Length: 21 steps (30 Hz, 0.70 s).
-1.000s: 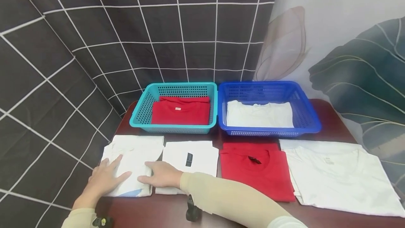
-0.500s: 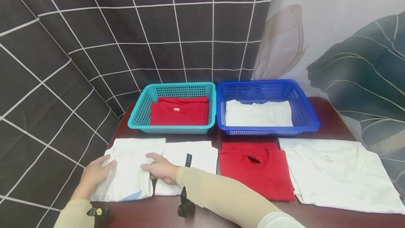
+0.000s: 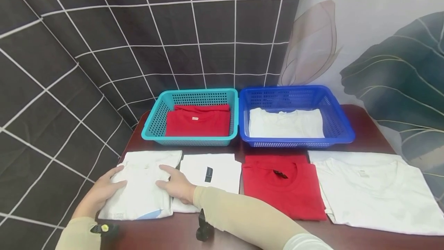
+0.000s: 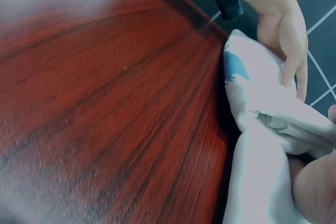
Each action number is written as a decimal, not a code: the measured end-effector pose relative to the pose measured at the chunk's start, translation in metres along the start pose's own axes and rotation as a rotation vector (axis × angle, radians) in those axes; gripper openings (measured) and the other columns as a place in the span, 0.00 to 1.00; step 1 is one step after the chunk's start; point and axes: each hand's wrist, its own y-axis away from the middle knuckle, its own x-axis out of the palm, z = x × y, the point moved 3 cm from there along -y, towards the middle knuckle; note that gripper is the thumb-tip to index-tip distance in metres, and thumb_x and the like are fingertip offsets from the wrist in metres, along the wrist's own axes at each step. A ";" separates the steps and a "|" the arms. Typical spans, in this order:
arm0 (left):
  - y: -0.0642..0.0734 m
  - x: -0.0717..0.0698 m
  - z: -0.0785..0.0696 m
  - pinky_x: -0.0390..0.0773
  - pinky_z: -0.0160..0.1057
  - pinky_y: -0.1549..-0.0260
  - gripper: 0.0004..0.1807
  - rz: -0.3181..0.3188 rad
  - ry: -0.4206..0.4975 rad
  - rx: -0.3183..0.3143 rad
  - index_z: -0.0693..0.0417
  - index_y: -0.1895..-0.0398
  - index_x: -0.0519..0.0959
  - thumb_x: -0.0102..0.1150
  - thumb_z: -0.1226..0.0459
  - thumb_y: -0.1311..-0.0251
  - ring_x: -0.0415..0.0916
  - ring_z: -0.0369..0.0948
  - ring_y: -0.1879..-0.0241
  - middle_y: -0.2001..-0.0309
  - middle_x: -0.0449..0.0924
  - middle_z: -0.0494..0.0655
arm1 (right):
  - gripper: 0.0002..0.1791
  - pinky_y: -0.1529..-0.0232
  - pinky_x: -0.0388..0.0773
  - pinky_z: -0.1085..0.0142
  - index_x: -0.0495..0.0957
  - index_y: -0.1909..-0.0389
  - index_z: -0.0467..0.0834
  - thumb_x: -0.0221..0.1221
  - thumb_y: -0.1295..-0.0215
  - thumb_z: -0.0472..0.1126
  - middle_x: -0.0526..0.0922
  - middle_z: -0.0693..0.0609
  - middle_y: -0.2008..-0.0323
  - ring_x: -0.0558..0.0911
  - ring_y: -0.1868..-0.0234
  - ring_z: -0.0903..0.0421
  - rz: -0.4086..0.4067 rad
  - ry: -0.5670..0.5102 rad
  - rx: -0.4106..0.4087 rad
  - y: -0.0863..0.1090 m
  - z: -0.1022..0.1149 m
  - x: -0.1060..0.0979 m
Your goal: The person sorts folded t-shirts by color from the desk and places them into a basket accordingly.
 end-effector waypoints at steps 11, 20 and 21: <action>0.008 -0.002 -0.002 0.63 0.59 0.41 0.45 0.027 0.075 0.139 0.55 0.24 0.45 0.58 0.56 0.37 0.43 0.67 0.31 0.26 0.35 0.68 | 0.38 0.32 0.58 0.55 0.60 0.28 0.54 0.62 0.40 0.38 0.62 0.53 0.30 0.60 0.30 0.49 -0.031 -0.007 0.000 -0.001 -0.002 -0.006; 0.032 -0.020 -0.023 0.79 0.40 0.57 0.44 -0.047 0.040 0.212 0.51 0.23 0.44 0.56 0.52 0.35 0.62 0.65 0.39 0.26 0.36 0.68 | 0.40 0.33 0.61 0.59 0.58 0.27 0.56 0.62 0.40 0.38 0.62 0.59 0.30 0.61 0.30 0.55 -0.032 0.032 -0.092 0.008 0.012 -0.014; 0.035 -0.022 -0.026 0.80 0.37 0.62 0.44 -0.055 0.044 0.224 0.51 0.23 0.45 0.56 0.53 0.35 0.68 0.61 0.43 0.27 0.38 0.69 | 0.40 0.34 0.61 0.60 0.57 0.27 0.57 0.62 0.39 0.38 0.61 0.60 0.30 0.61 0.30 0.56 -0.027 0.035 -0.105 0.010 0.015 -0.016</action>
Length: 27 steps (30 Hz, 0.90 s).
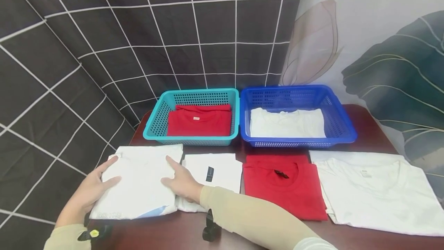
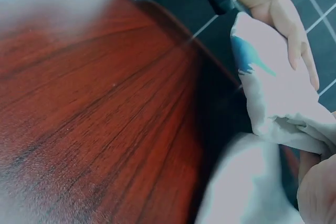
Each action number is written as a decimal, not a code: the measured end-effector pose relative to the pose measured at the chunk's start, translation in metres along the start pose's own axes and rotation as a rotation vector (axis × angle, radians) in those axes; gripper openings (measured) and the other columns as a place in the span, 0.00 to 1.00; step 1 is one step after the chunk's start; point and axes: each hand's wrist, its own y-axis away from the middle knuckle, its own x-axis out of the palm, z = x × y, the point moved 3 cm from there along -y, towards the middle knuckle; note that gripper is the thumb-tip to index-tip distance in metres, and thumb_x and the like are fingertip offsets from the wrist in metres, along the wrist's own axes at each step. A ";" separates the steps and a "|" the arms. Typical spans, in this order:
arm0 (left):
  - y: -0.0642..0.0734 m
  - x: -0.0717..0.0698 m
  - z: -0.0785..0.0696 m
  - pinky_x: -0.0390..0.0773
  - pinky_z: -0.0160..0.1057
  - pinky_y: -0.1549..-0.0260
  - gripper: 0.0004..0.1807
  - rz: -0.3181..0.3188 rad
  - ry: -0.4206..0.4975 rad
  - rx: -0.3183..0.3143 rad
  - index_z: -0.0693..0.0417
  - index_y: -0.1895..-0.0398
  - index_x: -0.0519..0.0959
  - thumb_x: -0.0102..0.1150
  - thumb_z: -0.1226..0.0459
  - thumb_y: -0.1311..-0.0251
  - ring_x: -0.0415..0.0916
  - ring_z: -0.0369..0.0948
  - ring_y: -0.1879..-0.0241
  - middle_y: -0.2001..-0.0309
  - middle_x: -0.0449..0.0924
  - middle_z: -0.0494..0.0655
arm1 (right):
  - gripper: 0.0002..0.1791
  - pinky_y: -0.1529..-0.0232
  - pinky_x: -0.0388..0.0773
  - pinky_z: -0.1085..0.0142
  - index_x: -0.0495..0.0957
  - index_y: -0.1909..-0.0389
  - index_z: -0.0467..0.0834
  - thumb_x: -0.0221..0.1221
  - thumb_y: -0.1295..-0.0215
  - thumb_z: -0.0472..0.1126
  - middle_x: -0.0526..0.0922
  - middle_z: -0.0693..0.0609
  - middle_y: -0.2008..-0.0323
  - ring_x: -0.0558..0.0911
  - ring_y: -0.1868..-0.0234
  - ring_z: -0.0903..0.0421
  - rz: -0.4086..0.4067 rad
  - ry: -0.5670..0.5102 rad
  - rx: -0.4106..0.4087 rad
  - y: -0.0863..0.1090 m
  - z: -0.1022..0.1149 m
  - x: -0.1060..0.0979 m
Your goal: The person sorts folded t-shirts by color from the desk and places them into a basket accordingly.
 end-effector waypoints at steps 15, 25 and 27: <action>0.022 0.020 -0.084 0.79 0.33 0.56 0.43 -0.008 0.194 0.341 0.42 0.23 0.47 0.59 0.66 0.36 0.67 0.29 0.39 0.25 0.43 0.59 | 0.43 0.34 0.62 0.56 0.51 0.25 0.60 0.61 0.37 0.40 0.56 0.65 0.28 0.55 0.28 0.62 -0.085 0.135 -0.306 0.041 0.045 -0.083; 0.000 0.080 -0.144 0.68 0.24 0.47 0.46 -0.018 0.223 0.473 0.40 0.24 0.49 0.64 0.64 0.40 0.46 0.43 0.27 0.24 0.45 0.38 | 0.44 0.29 0.49 0.59 0.50 0.25 0.42 0.62 0.38 0.33 0.51 0.52 0.26 0.49 0.26 0.54 -0.125 0.056 -0.381 0.083 0.063 -0.178; -0.007 0.096 -0.158 0.70 0.29 0.45 0.46 -0.011 0.232 0.468 0.37 0.24 0.49 0.65 0.62 0.41 0.47 0.41 0.27 0.25 0.46 0.34 | 0.44 0.33 0.60 0.61 0.50 0.25 0.47 0.63 0.38 0.35 0.51 0.56 0.26 0.54 0.27 0.54 -0.140 0.043 -0.363 0.088 0.055 -0.202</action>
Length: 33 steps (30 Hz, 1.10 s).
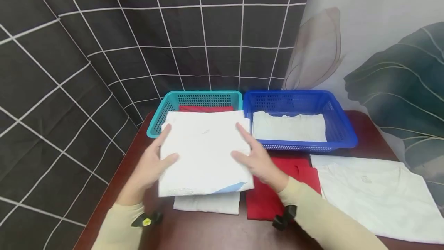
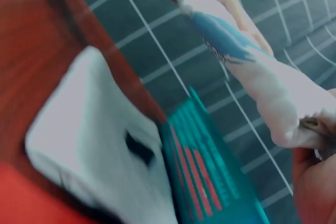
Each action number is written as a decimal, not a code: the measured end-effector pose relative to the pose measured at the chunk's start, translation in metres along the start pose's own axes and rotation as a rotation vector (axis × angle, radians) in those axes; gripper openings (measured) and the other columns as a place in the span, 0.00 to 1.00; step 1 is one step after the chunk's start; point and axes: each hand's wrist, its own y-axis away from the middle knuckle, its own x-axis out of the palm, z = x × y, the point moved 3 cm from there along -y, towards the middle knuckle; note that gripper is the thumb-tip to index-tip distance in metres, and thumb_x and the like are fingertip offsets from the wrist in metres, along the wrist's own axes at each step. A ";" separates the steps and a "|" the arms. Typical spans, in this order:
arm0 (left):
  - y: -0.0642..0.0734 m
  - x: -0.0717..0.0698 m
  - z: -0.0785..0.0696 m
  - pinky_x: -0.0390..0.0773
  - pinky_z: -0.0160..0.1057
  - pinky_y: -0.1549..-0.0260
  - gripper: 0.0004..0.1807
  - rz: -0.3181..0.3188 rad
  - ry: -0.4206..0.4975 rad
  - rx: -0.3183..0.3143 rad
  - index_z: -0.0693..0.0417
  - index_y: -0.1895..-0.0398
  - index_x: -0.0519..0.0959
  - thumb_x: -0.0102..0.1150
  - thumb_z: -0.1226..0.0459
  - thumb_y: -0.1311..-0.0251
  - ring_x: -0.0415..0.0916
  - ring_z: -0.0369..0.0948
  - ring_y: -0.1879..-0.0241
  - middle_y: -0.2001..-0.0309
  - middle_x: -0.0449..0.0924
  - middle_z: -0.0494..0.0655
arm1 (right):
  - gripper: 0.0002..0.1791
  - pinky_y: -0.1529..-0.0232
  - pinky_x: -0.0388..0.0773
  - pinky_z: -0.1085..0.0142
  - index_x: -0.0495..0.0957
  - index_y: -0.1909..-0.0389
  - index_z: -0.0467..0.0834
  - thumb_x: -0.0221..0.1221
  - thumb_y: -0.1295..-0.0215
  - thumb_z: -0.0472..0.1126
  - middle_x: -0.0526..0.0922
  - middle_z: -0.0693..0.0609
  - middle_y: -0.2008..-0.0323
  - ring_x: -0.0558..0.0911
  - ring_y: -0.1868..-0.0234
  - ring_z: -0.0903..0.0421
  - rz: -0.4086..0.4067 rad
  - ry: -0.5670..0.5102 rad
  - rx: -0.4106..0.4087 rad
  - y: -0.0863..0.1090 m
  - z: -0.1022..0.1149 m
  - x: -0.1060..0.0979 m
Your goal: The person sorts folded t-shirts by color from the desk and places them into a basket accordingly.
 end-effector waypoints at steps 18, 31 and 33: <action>-0.120 0.147 -0.042 0.67 0.38 0.39 0.46 0.029 0.122 0.062 0.35 0.25 0.53 0.66 0.63 0.43 0.49 0.32 0.29 0.27 0.52 0.29 | 0.44 0.62 0.81 0.69 0.46 0.26 0.68 0.60 0.34 0.43 0.42 0.52 0.24 0.73 0.46 0.61 -0.108 0.210 0.237 0.012 0.006 -0.182; -0.190 0.201 -0.063 0.61 0.42 0.35 0.47 0.107 0.024 0.023 0.32 0.24 0.50 0.67 0.58 0.43 0.50 0.36 0.28 0.27 0.54 0.33 | 0.45 0.56 0.78 0.72 0.41 0.28 0.76 0.59 0.34 0.47 0.30 0.56 0.24 0.56 0.32 0.45 -0.061 0.214 0.352 -0.008 -0.006 -0.263; -0.197 0.209 -0.064 0.59 0.42 0.34 0.47 0.112 0.012 0.016 0.32 0.24 0.50 0.66 0.59 0.43 0.49 0.36 0.28 0.27 0.53 0.32 | 0.45 0.56 0.78 0.73 0.42 0.29 0.77 0.60 0.34 0.48 0.30 0.57 0.24 0.53 0.31 0.41 -0.060 0.213 0.371 -0.011 -0.011 -0.272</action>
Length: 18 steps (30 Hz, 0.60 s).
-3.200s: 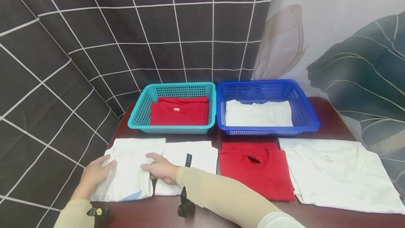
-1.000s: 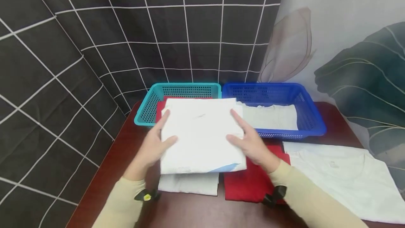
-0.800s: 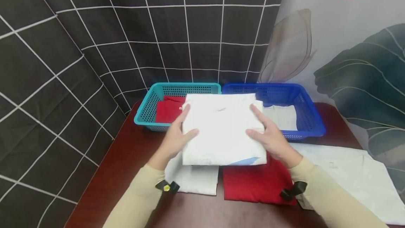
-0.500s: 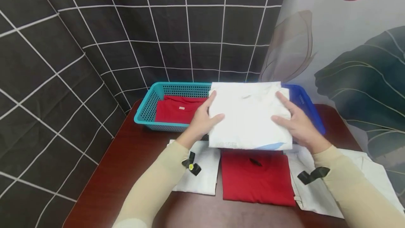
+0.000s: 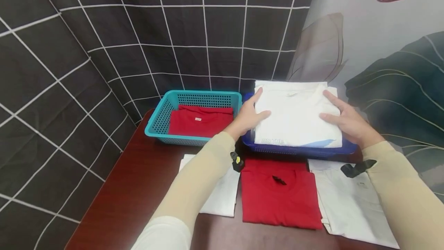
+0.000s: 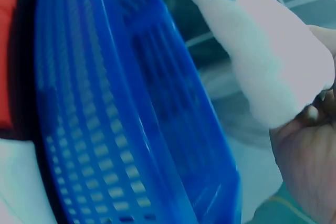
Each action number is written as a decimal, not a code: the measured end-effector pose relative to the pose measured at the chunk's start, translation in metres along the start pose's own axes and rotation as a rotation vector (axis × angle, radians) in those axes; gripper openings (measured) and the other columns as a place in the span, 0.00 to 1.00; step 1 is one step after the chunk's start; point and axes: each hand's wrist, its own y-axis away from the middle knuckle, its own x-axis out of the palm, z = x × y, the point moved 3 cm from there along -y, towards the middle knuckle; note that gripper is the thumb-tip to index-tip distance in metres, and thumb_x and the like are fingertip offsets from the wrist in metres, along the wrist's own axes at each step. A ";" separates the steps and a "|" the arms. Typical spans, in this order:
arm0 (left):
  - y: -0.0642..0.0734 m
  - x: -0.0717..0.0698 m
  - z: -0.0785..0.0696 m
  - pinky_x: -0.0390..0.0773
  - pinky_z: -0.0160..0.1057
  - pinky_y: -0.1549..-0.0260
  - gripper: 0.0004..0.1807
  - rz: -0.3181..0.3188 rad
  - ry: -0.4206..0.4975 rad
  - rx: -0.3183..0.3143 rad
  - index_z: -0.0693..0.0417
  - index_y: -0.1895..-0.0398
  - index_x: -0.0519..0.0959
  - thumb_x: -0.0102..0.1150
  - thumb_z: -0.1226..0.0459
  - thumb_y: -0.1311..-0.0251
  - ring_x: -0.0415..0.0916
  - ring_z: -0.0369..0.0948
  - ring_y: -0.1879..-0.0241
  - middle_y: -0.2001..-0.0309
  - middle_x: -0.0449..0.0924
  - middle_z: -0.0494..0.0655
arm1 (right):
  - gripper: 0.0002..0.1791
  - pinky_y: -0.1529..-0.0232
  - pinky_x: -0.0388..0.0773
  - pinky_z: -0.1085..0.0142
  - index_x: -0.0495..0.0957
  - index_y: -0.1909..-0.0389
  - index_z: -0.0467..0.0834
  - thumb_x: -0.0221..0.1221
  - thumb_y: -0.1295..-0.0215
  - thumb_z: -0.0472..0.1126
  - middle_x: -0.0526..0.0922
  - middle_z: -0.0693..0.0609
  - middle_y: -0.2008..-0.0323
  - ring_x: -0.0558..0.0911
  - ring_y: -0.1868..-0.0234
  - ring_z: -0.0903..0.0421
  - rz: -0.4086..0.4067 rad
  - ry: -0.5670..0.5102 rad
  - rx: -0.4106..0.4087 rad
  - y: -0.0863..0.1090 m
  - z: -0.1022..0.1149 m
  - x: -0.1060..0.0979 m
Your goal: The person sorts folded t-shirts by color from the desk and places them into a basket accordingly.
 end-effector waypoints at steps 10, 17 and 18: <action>-0.026 0.034 0.014 0.56 0.39 0.33 0.47 0.005 -0.049 -0.026 0.34 0.24 0.49 0.66 0.60 0.42 0.48 0.35 0.28 0.26 0.52 0.34 | 0.48 0.34 0.62 0.58 0.38 0.28 0.76 0.61 0.36 0.51 0.27 0.56 0.24 0.36 0.25 0.45 -0.012 0.080 0.057 -0.017 -0.029 -0.021; -0.030 0.046 0.028 0.56 0.37 0.33 0.47 0.015 -0.102 -0.011 0.36 0.24 0.50 0.67 0.60 0.43 0.50 0.37 0.28 0.26 0.54 0.37 | 0.52 0.35 0.36 0.33 0.34 0.26 0.69 0.62 0.40 0.59 0.33 0.51 0.24 0.32 0.26 0.41 -0.078 0.335 0.062 -0.021 -0.041 -0.015; -0.030 0.048 0.030 0.56 0.37 0.33 0.48 0.021 -0.107 -0.018 0.36 0.24 0.50 0.67 0.60 0.43 0.50 0.37 0.28 0.27 0.54 0.38 | 0.53 0.35 0.37 0.33 0.34 0.26 0.67 0.62 0.41 0.60 0.35 0.49 0.24 0.34 0.26 0.40 -0.086 0.366 0.062 -0.022 -0.042 -0.013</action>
